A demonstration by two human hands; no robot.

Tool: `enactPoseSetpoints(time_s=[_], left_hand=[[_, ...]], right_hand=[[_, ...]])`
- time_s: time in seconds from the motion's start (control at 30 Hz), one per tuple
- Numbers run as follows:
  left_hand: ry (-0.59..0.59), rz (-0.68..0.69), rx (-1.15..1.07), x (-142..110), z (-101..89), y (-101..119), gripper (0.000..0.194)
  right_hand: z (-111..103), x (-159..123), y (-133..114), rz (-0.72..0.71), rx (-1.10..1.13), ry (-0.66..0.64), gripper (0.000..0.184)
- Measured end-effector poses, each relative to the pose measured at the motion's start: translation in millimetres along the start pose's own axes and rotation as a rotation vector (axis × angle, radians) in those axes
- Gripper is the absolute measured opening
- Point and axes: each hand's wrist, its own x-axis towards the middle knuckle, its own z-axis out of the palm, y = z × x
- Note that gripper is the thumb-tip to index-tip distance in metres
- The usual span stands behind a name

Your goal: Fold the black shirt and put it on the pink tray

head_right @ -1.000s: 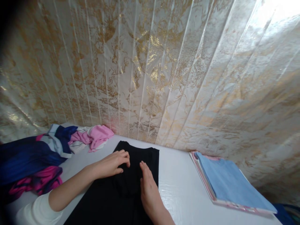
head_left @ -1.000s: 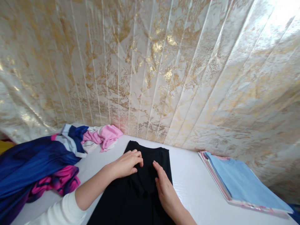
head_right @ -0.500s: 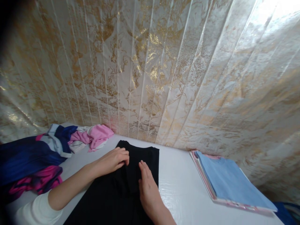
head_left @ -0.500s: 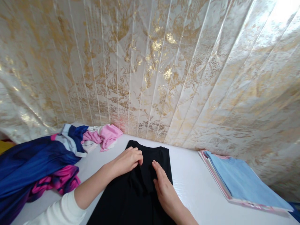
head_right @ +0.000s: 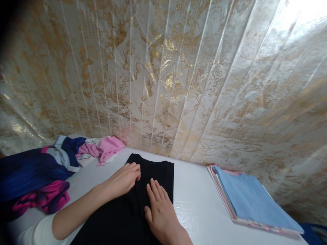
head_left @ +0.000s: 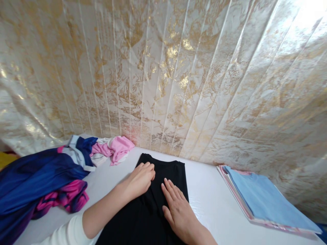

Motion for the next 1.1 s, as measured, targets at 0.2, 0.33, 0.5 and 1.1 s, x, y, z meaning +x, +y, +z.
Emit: enactPoseSetpoints(time_s=[0.2, 0.33, 0.5, 1.1], left_hand=[[-0.132, 0.045, -0.183, -10, 17.5, 39, 0.061], [-0.222, -0.003, -0.215, -17, 29.0, 42, 0.070], [-0.252, -0.069, -0.190, -19, 26.3, 44, 0.077], [-0.218, -0.172, -0.158, -22, 16.5, 32, 0.089]], right_hand=[[3, 0, 8, 0.002, 0.084, -0.013, 0.066], [-6, 3, 47, 0.048, 0.210, 0.111, 0.073], [-15, 22, 69, 0.125, 0.285, 0.417, 0.062], [16, 37, 13, 0.123, -0.049, 0.221, 0.054]])
